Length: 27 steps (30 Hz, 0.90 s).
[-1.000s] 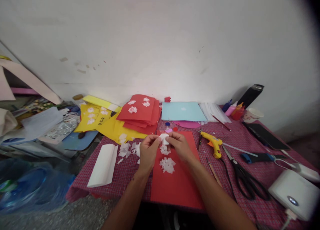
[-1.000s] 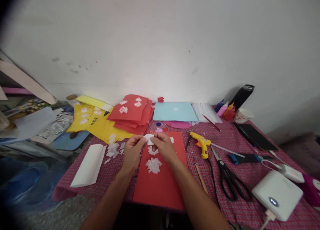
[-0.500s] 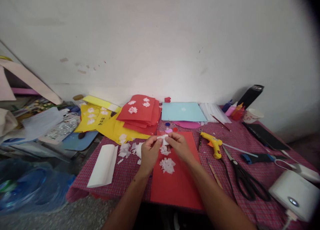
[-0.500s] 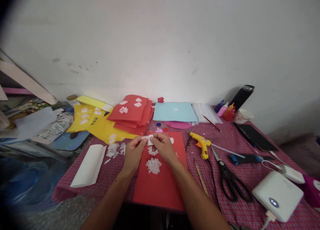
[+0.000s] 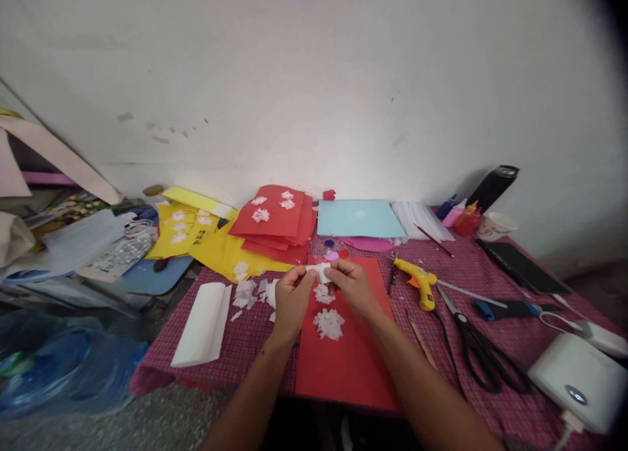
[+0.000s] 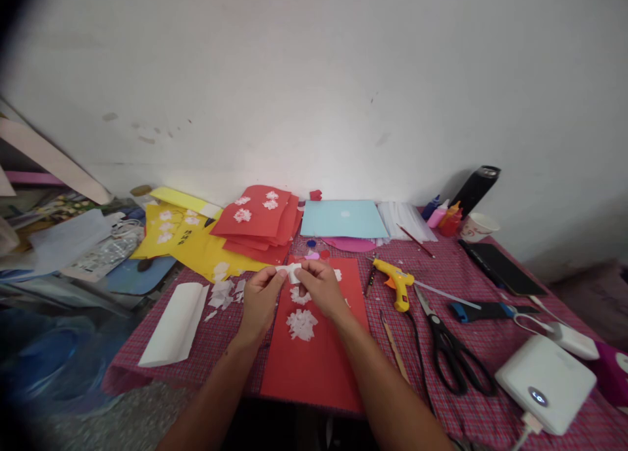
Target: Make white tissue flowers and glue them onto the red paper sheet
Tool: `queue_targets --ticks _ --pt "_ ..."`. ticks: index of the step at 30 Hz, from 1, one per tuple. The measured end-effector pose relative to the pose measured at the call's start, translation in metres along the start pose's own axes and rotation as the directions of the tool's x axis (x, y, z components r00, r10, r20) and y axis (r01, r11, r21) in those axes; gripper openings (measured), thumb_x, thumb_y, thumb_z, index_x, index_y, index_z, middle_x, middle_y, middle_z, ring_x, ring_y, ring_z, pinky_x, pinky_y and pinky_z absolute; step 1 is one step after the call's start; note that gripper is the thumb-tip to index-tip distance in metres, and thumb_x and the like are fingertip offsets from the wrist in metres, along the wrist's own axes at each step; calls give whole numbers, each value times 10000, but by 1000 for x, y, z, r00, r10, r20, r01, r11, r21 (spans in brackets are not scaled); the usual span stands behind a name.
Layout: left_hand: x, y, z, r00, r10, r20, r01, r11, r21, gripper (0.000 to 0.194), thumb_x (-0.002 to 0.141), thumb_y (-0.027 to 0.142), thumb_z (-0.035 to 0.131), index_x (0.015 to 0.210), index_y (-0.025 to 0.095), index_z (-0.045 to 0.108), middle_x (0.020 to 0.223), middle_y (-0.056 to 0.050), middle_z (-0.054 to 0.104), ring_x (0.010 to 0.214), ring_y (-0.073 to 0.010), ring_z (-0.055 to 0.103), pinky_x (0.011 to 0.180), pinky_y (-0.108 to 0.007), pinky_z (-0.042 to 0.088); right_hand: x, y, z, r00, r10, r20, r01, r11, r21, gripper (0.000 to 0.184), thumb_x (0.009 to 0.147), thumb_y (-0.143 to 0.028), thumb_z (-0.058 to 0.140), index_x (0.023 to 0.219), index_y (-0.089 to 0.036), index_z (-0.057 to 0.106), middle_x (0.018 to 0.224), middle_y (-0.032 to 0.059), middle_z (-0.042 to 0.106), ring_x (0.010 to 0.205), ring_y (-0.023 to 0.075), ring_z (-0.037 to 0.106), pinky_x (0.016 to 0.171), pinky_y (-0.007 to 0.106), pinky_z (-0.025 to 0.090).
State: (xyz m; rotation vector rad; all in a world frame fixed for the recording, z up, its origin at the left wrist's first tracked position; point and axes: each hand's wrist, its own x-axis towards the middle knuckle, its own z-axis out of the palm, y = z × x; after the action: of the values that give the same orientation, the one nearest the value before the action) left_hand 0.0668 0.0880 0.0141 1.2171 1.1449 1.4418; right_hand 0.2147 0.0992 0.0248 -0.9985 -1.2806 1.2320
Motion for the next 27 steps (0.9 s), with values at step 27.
queue_targets --ticks 27 --pt "-2 -1 0 841 540 -10 -491 773 402 116 877 219 669 992 216 659 1034 -56 657 1007 -194 616 934 -362 489 -3 6 5 910 -415 -24 343 782 -520 235 927 -251 565 713 -187 638 650 -8 583 613 147 520 610 273 369"
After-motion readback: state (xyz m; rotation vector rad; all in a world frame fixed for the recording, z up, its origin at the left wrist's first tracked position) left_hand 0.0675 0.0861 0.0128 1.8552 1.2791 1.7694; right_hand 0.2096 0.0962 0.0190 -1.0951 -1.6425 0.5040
